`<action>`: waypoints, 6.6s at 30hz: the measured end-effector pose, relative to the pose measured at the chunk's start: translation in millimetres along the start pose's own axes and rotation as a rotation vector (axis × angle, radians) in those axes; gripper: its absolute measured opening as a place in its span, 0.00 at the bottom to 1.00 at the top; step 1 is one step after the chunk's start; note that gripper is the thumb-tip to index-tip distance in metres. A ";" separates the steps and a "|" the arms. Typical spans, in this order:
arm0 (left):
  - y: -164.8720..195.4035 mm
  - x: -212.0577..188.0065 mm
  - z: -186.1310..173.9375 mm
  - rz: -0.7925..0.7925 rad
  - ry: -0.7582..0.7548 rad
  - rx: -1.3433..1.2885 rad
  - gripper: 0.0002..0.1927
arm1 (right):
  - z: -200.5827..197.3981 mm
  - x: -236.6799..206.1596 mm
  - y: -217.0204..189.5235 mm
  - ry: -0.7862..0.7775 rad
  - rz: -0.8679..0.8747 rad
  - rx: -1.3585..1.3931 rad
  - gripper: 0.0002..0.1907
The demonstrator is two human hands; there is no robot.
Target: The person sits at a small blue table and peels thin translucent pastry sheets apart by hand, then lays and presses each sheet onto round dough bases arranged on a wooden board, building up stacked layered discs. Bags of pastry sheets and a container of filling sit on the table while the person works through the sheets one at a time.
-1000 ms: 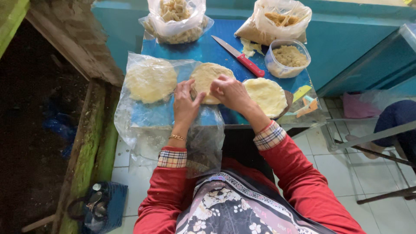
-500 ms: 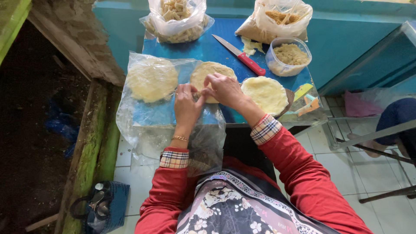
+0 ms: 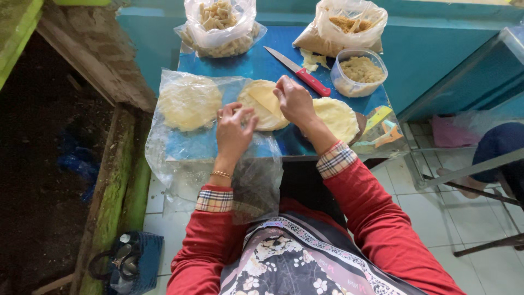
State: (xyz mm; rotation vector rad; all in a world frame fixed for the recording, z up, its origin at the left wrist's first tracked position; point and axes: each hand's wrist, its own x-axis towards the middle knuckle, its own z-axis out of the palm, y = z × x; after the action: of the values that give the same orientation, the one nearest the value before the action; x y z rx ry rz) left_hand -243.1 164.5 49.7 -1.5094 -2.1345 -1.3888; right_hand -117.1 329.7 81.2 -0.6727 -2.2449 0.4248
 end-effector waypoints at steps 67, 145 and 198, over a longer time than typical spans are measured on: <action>-31.7 43.1 43.9 0.157 -0.013 0.093 0.22 | -76.7 -0.2 91.1 0.367 0.306 0.089 0.12; -26.5 18.2 -5.9 -0.086 0.052 -0.100 0.06 | -41.2 -53.1 -34.4 -0.074 -0.285 0.015 0.07; -9.4 98.5 11.7 0.002 -0.324 -0.349 0.31 | -5.4 61.7 -19.9 -0.058 -0.364 -0.132 0.04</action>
State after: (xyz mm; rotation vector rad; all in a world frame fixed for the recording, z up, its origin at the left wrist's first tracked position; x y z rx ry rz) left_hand -292.9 236.4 97.4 -1.9840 -2.1421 -1.6854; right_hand -156.0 350.1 129.1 -0.3062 -2.4015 0.1179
